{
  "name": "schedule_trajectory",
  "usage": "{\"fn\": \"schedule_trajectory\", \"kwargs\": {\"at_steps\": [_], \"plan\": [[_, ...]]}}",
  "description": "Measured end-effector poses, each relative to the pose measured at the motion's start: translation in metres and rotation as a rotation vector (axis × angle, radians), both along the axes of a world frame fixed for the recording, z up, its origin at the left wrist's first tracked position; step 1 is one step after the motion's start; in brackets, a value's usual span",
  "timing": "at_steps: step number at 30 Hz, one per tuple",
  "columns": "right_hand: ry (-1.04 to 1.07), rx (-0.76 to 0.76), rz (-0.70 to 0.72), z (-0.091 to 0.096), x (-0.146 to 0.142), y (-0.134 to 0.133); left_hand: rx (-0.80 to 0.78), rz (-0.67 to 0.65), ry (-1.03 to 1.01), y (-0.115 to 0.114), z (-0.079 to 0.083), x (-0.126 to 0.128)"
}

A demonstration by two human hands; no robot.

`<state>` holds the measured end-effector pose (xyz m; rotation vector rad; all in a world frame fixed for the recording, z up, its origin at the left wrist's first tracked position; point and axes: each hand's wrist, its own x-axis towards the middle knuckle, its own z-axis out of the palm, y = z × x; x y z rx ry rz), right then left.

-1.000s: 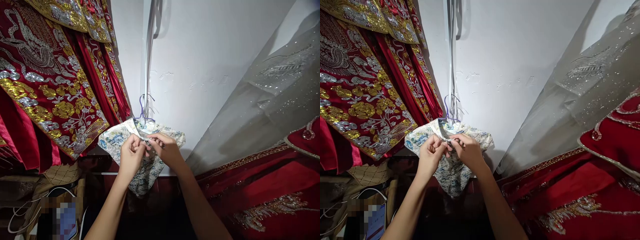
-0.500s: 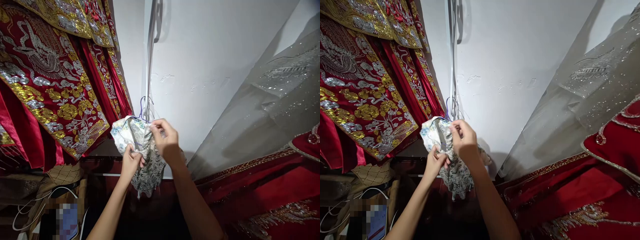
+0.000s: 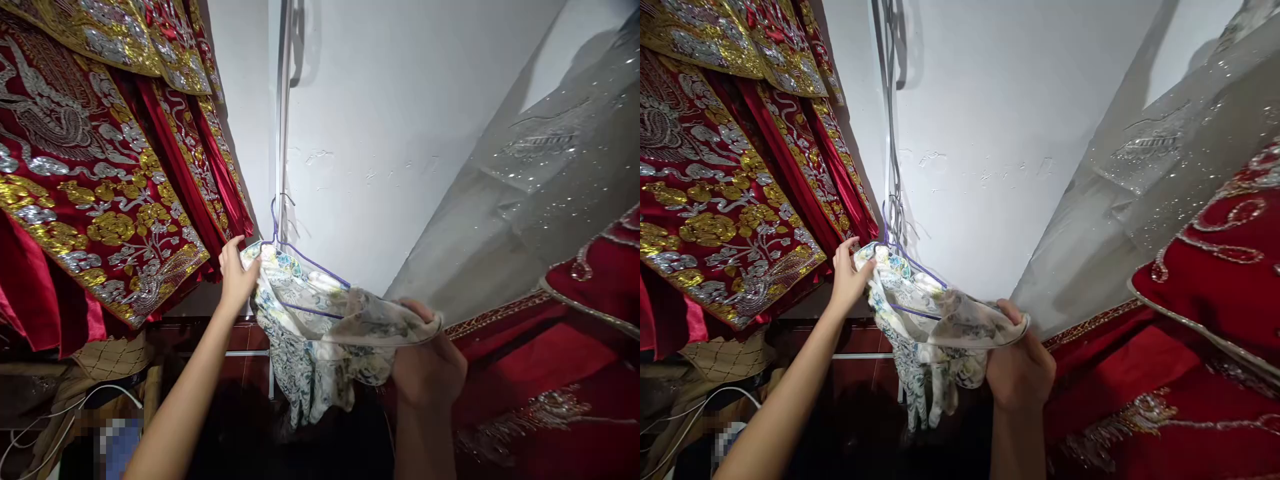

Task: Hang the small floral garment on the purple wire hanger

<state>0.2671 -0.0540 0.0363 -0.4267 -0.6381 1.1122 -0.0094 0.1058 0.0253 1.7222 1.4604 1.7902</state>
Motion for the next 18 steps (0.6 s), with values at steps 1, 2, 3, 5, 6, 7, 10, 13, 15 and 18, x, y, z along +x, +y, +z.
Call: {"fn": "schedule_trajectory", "kwargs": {"at_steps": [1,2,3,5,6,7,10,13,15,18], "plan": [[0.053,-0.036,-0.013,-0.01,0.003,-0.001,-0.044,-0.049,0.023,0.006,0.001,-0.005],[0.094,-0.087,-0.034,-0.022,0.006,-0.001,-0.09,-0.108,0.026,0.01,0.0,-0.012],[0.123,-0.146,-0.053,-0.034,0.009,0.0,-0.127,-0.162,0.018,0.012,-0.003,-0.018],[0.173,-0.26,-0.069,-0.054,0.011,0.004,-0.146,-0.204,-0.017,0.008,-0.009,-0.031],[0.197,-0.3,-0.064,-0.062,0.01,0.007,-0.135,-0.194,-0.037,0.004,-0.012,-0.037],[0.22,-0.325,-0.055,-0.067,0.007,0.011,-0.121,-0.178,-0.058,0.0,-0.015,-0.041],[0.295,-0.364,-0.051,-0.07,-0.009,0.022,-0.12,-0.131,-0.165,-0.006,-0.022,-0.052],[0.366,-0.429,-0.107,-0.069,-0.025,0.031,-0.18,-0.092,-0.421,-0.001,-0.03,-0.061],[0.36,-0.463,-0.146,-0.073,-0.031,0.035,-0.204,-0.077,-0.548,0.003,-0.036,-0.067],[0.234,-0.464,-0.185,-0.087,-0.036,0.038,-0.218,-0.074,-0.629,0.005,-0.044,-0.076]]}}
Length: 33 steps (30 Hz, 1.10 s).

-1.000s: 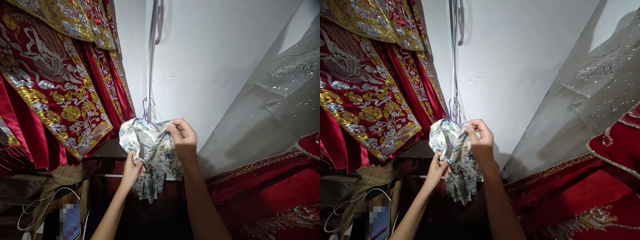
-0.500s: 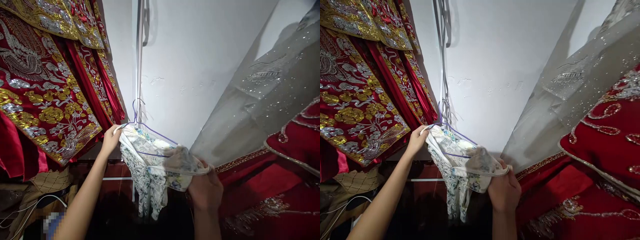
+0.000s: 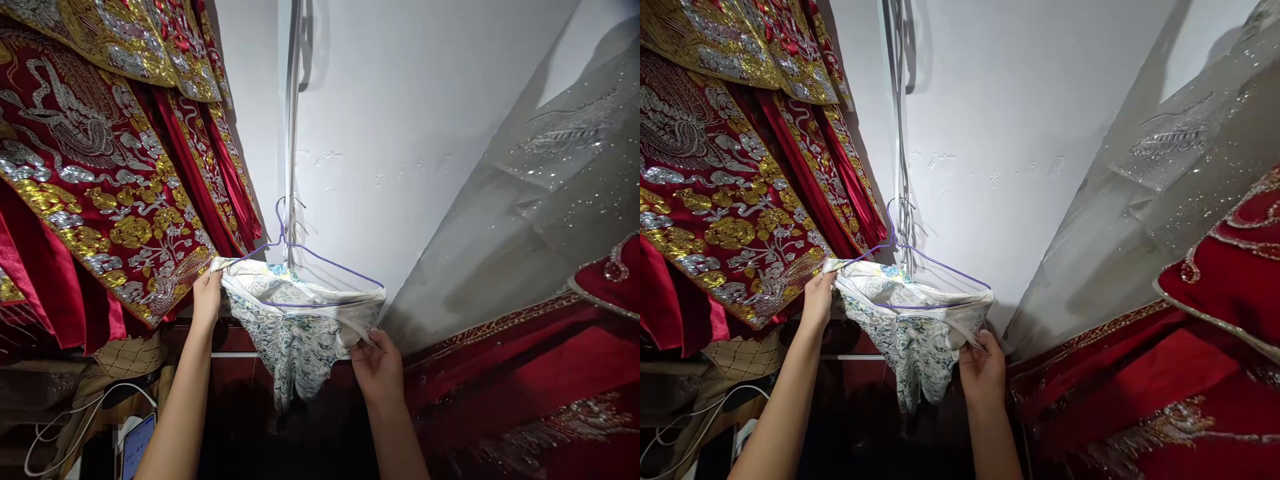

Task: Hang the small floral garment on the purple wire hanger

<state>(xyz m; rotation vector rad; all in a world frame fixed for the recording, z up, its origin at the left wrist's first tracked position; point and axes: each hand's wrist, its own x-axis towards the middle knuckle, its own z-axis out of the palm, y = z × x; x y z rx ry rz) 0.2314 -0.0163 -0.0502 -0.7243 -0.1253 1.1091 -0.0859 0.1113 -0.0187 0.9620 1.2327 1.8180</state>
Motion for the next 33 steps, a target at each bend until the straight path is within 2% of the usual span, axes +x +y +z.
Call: {"fn": "schedule_trajectory", "kwargs": {"at_steps": [5,9,12,16,18,20,22,23,26,28,31,33], "plan": [[-0.26,0.003,0.051,-0.024,-0.012,0.0,-0.113,-0.032,-0.197,-0.001,-0.001,-0.01],[-0.384,-0.06,0.185,-0.039,-0.038,-0.001,-0.207,-0.077,-0.346,-0.012,-0.006,-0.007],[-0.629,-0.085,0.284,-0.048,-0.054,0.001,-0.254,-0.054,-0.438,-0.036,-0.029,-0.001],[-0.974,-0.136,0.308,-0.061,-0.06,0.007,-0.354,0.006,-0.567,-0.081,-0.075,0.005],[-1.043,-0.142,0.425,-0.065,-0.062,0.006,-0.446,0.01,-0.632,-0.104,-0.092,0.013],[-1.012,-0.15,0.634,-0.065,-0.068,0.002,-0.488,-0.034,-0.623,-0.123,-0.098,0.028],[-0.885,-0.154,0.811,-0.059,-0.077,-0.004,-0.467,-0.153,-0.499,-0.142,-0.093,0.049],[-0.808,-0.138,0.856,-0.054,-0.082,-0.006,-0.438,-0.247,-0.397,-0.151,-0.087,0.061],[-0.603,-0.05,0.877,-0.035,-0.092,-0.009,-0.289,-0.505,0.016,-0.179,-0.063,0.089],[-0.473,-0.037,0.935,-0.023,-0.092,-0.009,-0.154,-0.609,0.297,-0.191,-0.045,0.095],[-0.405,-0.057,0.979,-0.01,-0.087,-0.013,-0.021,-0.677,0.583,-0.193,-0.026,0.086],[-0.466,-0.026,0.96,-0.004,-0.085,-0.019,0.03,-0.612,0.645,-0.184,-0.024,0.073]]}}
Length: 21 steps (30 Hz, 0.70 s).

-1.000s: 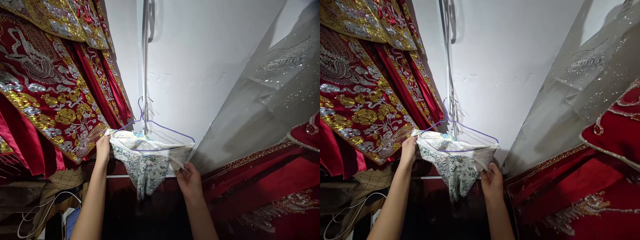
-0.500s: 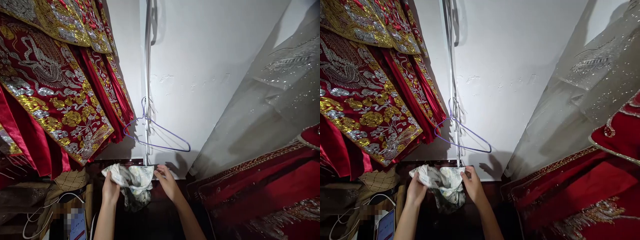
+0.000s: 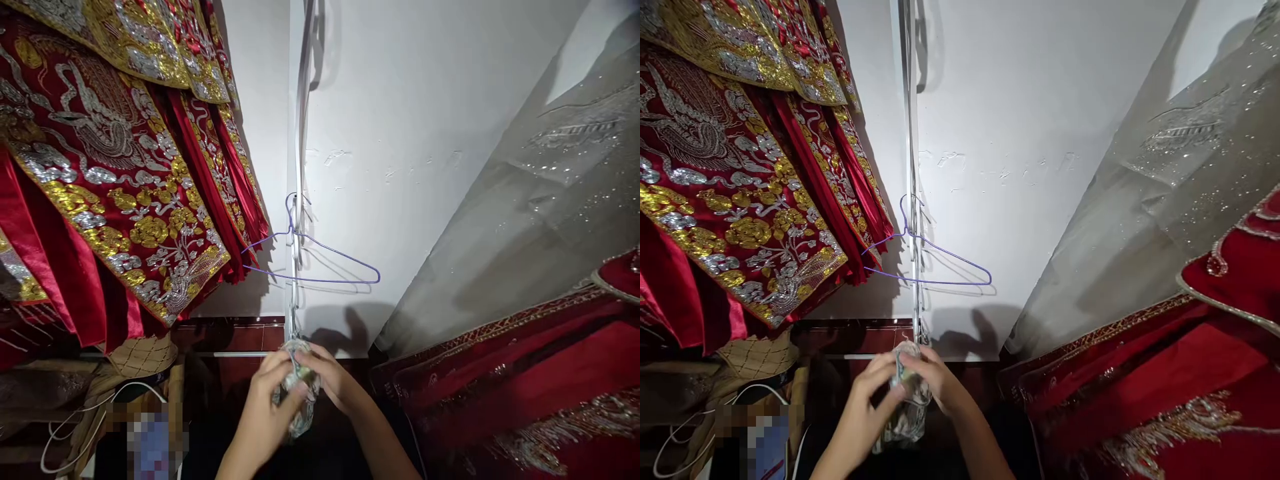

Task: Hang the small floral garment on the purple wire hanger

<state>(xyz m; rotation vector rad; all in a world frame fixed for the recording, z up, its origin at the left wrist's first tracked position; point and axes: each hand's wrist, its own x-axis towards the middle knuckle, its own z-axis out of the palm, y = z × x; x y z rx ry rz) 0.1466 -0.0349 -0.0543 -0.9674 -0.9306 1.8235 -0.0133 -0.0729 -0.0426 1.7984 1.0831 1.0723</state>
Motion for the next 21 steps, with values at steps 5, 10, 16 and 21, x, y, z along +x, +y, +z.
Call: {"fn": "schedule_trajectory", "kwargs": {"at_steps": [5,10,16,21], "plan": [[-0.19,0.238,0.399,0.01,0.0,-0.015,-0.107,-0.01,-0.089,0.019,-0.029,-0.019],[-0.768,0.611,0.308,0.031,0.03,-0.017,-0.313,-0.225,0.202,0.018,-0.058,-0.023],[-1.039,0.725,-0.277,0.075,0.104,0.003,-0.268,-0.144,0.289,0.013,-0.065,-0.031],[-0.905,0.892,-0.653,0.102,0.157,0.059,-0.15,-0.028,0.017,0.002,-0.037,-0.01]]}}
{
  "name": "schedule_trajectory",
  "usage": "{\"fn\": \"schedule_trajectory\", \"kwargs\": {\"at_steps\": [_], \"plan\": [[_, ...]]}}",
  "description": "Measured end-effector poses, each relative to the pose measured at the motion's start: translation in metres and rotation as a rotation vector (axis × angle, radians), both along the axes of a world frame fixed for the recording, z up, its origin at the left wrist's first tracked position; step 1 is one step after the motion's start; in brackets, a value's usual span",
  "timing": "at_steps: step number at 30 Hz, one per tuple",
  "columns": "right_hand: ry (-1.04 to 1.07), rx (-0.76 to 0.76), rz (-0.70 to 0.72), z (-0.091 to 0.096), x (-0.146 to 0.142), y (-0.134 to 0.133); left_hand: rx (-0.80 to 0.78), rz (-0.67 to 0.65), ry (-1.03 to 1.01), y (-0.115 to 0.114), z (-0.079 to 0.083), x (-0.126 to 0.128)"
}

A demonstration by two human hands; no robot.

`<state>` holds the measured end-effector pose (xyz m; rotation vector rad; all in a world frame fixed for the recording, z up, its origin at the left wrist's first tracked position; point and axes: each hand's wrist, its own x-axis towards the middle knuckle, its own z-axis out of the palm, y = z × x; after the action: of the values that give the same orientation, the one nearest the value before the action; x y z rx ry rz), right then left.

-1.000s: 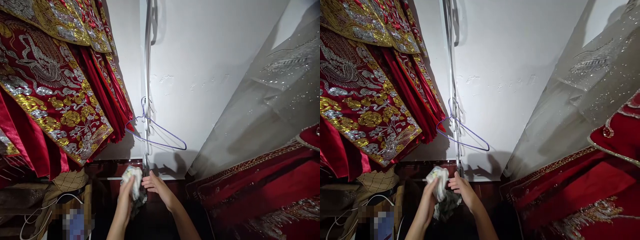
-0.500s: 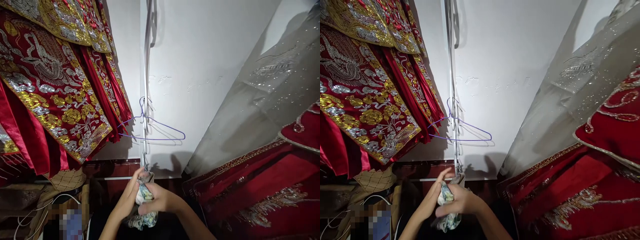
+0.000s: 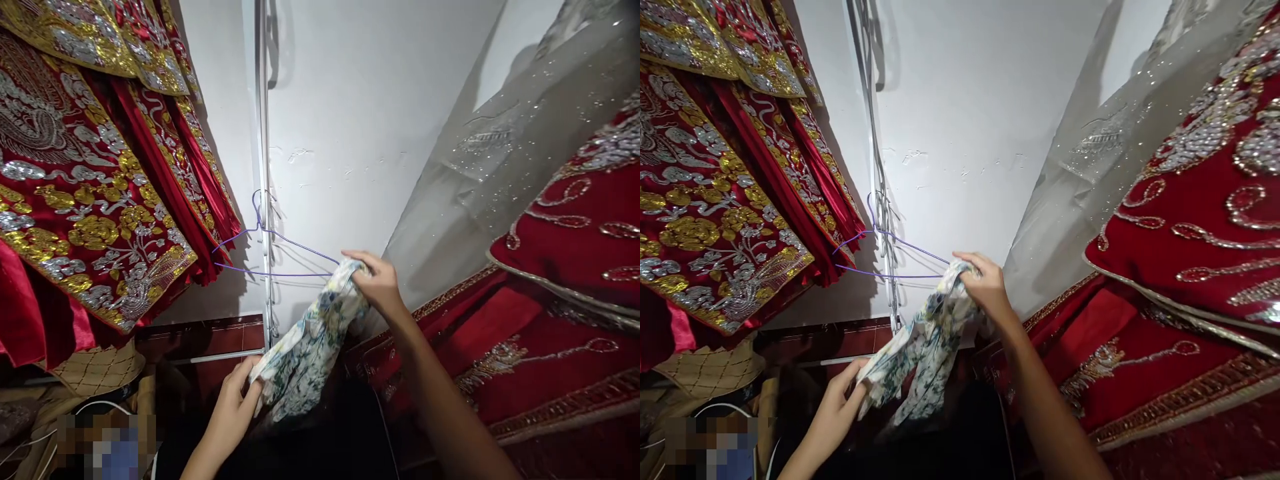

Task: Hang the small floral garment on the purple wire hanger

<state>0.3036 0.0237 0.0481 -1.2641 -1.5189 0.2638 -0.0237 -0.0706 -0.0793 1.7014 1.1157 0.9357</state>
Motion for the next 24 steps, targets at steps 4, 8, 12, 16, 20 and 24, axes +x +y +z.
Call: {"fn": "schedule_trajectory", "kwargs": {"at_steps": [4,8,12,16,20,24], "plan": [[0.206,-0.213,0.274,0.012,0.005,0.058,0.061,0.1,-0.171,-0.003,0.034,0.016],[0.321,-0.663,0.698,0.022,-0.03,0.088,-0.133,0.184,-0.464,-0.005,0.056,0.009],[0.259,-0.686,0.809,0.032,-0.054,0.093,-0.151,0.199,-0.382,-0.007,0.056,-0.025],[0.135,-0.682,0.697,0.044,-0.041,0.092,0.07,0.214,0.096,0.012,0.033,-0.072],[-0.048,-0.581,0.692,0.062,-0.022,0.093,0.264,0.287,0.451,0.054,0.025,-0.102],[-0.109,-0.514,0.713,0.077,-0.02,0.096,0.363,0.371,0.483,0.102,0.048,-0.111]]}}
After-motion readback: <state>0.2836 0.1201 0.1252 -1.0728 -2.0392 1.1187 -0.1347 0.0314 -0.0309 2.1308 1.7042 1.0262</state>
